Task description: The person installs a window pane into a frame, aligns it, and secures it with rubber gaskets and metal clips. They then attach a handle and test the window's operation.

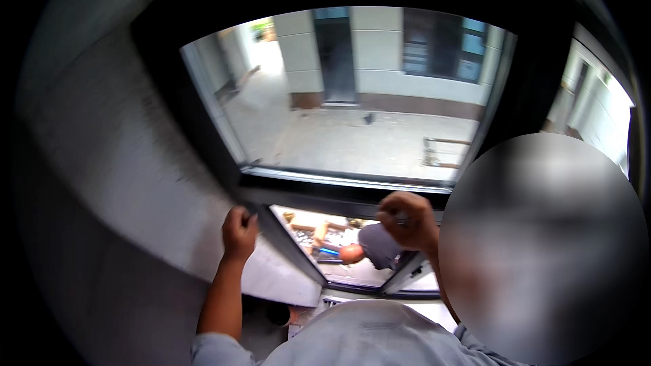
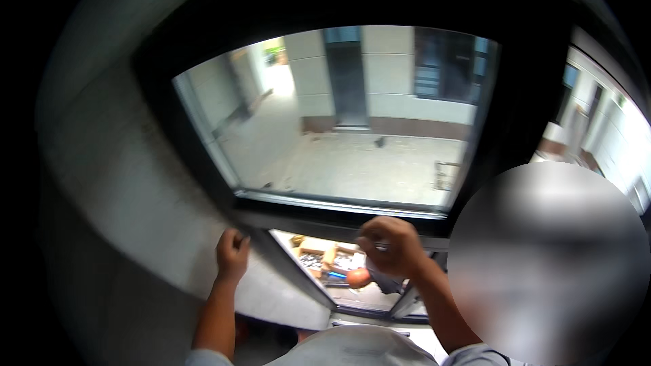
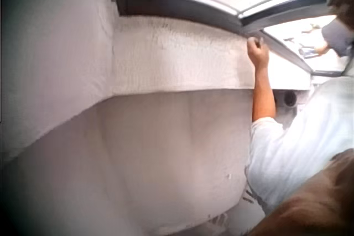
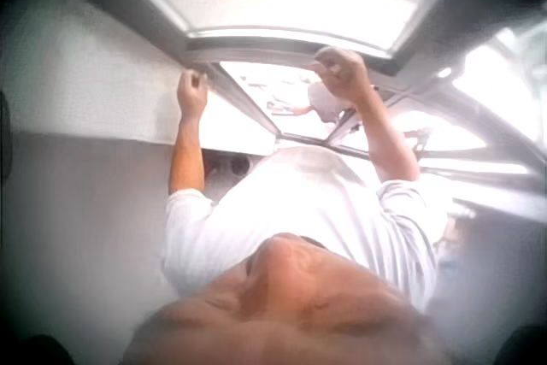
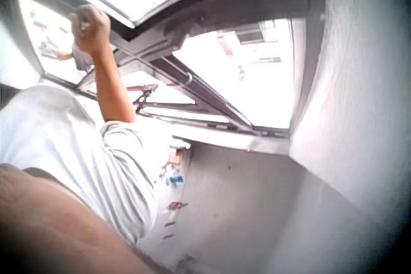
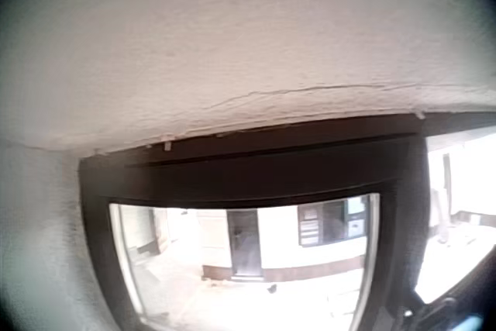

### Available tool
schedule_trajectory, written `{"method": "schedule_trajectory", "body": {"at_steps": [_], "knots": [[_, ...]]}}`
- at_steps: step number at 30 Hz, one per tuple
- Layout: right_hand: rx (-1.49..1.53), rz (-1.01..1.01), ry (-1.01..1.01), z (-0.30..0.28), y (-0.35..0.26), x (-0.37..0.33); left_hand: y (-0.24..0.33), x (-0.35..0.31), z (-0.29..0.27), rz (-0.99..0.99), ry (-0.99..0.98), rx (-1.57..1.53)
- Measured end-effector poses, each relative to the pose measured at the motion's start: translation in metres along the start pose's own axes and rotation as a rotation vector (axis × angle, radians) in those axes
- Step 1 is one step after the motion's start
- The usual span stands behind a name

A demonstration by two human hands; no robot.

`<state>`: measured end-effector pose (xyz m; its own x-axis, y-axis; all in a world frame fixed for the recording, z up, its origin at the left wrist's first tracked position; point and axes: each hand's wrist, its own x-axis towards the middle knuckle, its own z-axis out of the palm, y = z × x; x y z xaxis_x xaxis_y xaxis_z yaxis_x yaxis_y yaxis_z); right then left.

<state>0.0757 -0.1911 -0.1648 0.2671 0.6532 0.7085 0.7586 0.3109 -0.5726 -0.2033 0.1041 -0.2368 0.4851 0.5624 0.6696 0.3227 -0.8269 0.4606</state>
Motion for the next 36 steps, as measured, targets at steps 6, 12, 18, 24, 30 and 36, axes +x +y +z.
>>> {"method": "schedule_trajectory", "body": {"at_steps": [6,12,18,24,30,36], "knots": [[0.009,-0.121,0.036,-0.027,-0.031,-0.043,-0.071,-0.128,0.04,-0.567,-0.405,-0.248],[-0.395,-0.105,0.456,-0.128,-0.048,-0.113,-0.111,-0.201,0.055,-0.294,-0.852,0.138],[-0.729,0.58,1.102,-0.281,0.009,-0.152,-0.08,-0.183,0.071,-0.234,-0.891,0.002],[-1.06,0.664,0.307,-0.348,0.044,-0.174,-0.089,-0.183,0.085,-0.139,-0.955,-0.055],[-1.138,0.817,0.019,-0.355,0.018,-0.153,-0.085,-0.195,0.083,-0.251,-1.054,-0.019],[-1.415,0.7,-0.473,-0.358,0.017,-0.134,-0.058,-0.195,0.068,-0.37,-1.091,-0.018]]}}
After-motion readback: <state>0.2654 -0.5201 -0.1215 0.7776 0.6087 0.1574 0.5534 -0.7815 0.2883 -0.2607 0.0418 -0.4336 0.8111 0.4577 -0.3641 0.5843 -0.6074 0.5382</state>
